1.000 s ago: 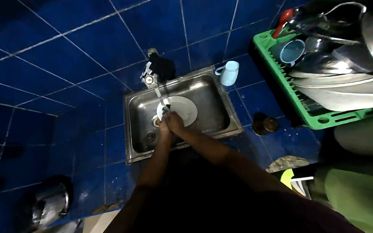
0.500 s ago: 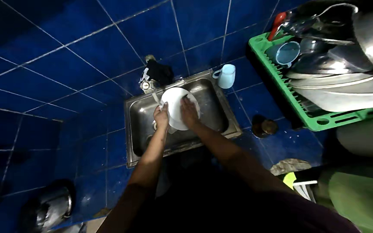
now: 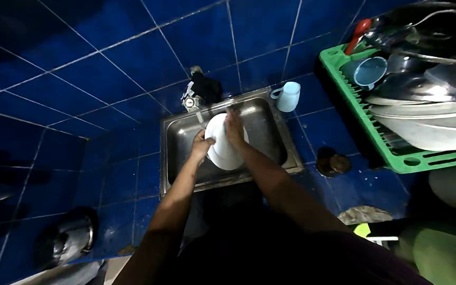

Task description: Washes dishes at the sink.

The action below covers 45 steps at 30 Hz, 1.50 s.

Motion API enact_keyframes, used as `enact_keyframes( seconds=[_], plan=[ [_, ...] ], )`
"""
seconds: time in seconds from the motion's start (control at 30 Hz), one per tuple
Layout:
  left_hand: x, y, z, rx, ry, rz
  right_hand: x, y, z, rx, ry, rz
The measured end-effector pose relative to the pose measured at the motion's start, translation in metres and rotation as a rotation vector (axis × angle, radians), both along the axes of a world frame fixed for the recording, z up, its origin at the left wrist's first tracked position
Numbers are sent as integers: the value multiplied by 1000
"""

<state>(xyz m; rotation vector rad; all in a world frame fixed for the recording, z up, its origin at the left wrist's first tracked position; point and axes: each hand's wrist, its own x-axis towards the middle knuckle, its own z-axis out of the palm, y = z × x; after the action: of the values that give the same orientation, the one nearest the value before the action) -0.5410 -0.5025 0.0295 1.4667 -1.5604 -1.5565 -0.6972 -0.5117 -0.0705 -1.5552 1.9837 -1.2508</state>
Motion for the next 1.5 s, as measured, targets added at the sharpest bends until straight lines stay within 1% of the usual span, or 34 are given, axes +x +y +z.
enact_keyframes(
  seconds=[0.07,0.13,0.2,0.23,0.27,0.3,0.33,0.37,0.4,0.43,0.5,0.53,0.57,0.63,0.67,0.7,0.73,0.77,0.83,0.87,0.9,0.93,1.0,1.03,1.07,1.1,1.2,1.23,1.27,1.3,1.33,1.4,1.43,1.5],
  plan=[
    [2,-3,-1,-21,-27,-27,-2,-10,5,-9,-1,-33],
    [-2,-9,-5,-89,-104,-51,20,-10,29,-172,-39,84],
    [-5,-11,-4,-196,-160,-82,36,-9,41,-313,-53,173],
    [-5,-10,-2,-245,-148,-84,31,-10,42,-292,-26,143],
    [-4,-8,1,-278,-123,-90,20,-10,44,-168,3,54],
    [-3,-7,0,-301,-91,-82,6,-10,51,30,7,-67],
    [0,-6,-1,-305,-75,-75,-6,-13,54,166,-6,-167],
    [2,-6,-2,-278,-89,-79,-10,-16,58,228,10,-215],
    [2,-9,-1,-235,-128,-94,-5,-17,64,219,66,-219],
    [-1,-13,0,-207,-172,-114,5,-15,71,138,91,-185],
    [-8,-11,-5,-240,-193,-116,29,-13,67,-160,89,-73],
    [-11,-8,-9,-273,-175,-79,29,-16,62,-236,79,-65],
    [-12,-4,-12,-314,-139,-32,21,-20,59,-199,47,-110],
    [-12,2,-17,-355,-61,42,-2,-29,61,82,30,-300],
    [-10,4,-19,-342,-53,48,-7,-33,60,121,38,-372],
    [-10,1,-18,-312,-76,28,-4,-32,62,87,49,-377],
    [-11,-3,-16,-288,-114,-4,4,-26,71,44,40,-292],
    [-12,-5,-15,-278,-147,-32,16,-20,74,-62,41,-182],
    [-13,-4,-13,-296,-157,-22,30,-20,63,-314,96,-54],
    [-14,-3,-13,-308,-118,6,24,-22,58,-326,81,-73],
    [-14,-2,-11,-321,-77,43,11,-21,57,-222,31,-140],
    [-13,1,-9,-331,-46,85,-5,-20,56,-41,-2,-232],
    [-12,3,-8,-346,-29,179,-19,-22,38,148,-43,-435],
    [-14,2,-10,-354,-40,221,-13,-21,29,170,-39,-488],
    [-17,0,-15,-358,-49,259,2,-17,23,127,-45,-498],
    [-20,-2,-21,-360,-54,290,21,-8,22,71,-84,-423],
    [-17,-8,-30,-317,-59,369,72,26,27,-101,-232,12],
    [-13,-10,-28,-299,-67,404,72,36,26,-85,-223,149],
    [-7,-13,-25,-302,-73,445,64,44,22,-47,-142,256],
    [-1,-16,-23,-316,-78,493,50,48,17,5,-34,296],
    [4,-16,-22,-324,-86,534,35,46,7,72,51,266],
    [4,-9,-25,-306,-82,564,18,26,-2,209,130,116],
    [-2,-4,-27,-288,-66,550,20,14,1,237,141,77],
    [-13,1,-32,-287,-38,523,44,8,17,129,91,105]
  ],
)
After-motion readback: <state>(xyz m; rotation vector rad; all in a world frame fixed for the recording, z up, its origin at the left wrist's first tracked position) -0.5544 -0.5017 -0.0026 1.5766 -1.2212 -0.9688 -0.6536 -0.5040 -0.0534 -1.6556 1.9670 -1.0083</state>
